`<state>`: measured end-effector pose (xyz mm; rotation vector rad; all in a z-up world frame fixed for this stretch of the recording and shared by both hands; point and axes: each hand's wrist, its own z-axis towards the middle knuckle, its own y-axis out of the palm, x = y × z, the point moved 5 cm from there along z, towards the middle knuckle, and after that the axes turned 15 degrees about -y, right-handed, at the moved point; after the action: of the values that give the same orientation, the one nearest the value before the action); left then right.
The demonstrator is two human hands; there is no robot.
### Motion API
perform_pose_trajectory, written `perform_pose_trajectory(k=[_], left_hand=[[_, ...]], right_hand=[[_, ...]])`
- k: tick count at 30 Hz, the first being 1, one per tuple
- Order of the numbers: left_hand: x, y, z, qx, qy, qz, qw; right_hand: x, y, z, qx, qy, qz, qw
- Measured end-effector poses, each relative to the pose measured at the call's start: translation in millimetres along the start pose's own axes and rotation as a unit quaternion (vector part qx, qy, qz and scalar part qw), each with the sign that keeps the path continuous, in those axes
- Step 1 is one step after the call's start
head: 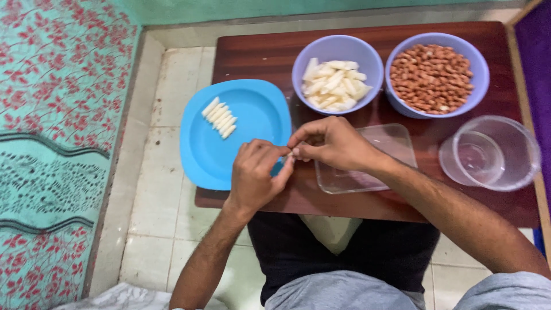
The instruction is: The person wraps individual peanuts in thin white sheets, folding the sheets around each nut and placing the wrapped items onto a blue plate. The person repeats this process multiple times, handling peanuts and sheets by hand.
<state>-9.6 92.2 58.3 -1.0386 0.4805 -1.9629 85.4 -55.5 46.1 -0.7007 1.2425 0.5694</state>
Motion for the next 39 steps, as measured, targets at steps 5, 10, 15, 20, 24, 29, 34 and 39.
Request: perform_pose_trajectory(k=[5, 10, 15, 20, 24, 29, 34, 39], left_hand=[[34, 48, -2, -0.091, -0.031, -0.1, 0.99], [65, 74, 11, -0.201, -0.109, -0.221, 0.948], [67, 112, 3, -0.235, -0.172, -0.218, 0.932], [72, 128, 2, -0.245, -0.184, -0.206, 0.929], [66, 132, 2, -0.218, -0.152, -0.149, 0.952], [54, 125, 3, -0.207, -0.113, -0.112, 0.965], [54, 118, -1, -0.199, -0.092, -0.082, 0.972], [60, 113, -3, -0.152, -0.07, -0.095, 0.981]], right_hand=[[6, -43, -51, 0.072, 0.051, 0.031, 0.996], [7, -72, -84, 0.094, 0.091, 0.04, 0.991], [10, -85, -103, 0.115, 0.094, -0.003, 0.989], [18, -85, -112, 0.143, 0.082, -0.075, 0.983], [24, -84, -115, 0.167, 0.038, -0.136, 0.976], [24, -79, -116, 0.121, -0.015, -0.18, 0.976], [30, -71, -117, 0.075, -0.078, -0.249, 0.963], [22, -69, -117, 0.089, -0.086, -0.249, 0.96]])
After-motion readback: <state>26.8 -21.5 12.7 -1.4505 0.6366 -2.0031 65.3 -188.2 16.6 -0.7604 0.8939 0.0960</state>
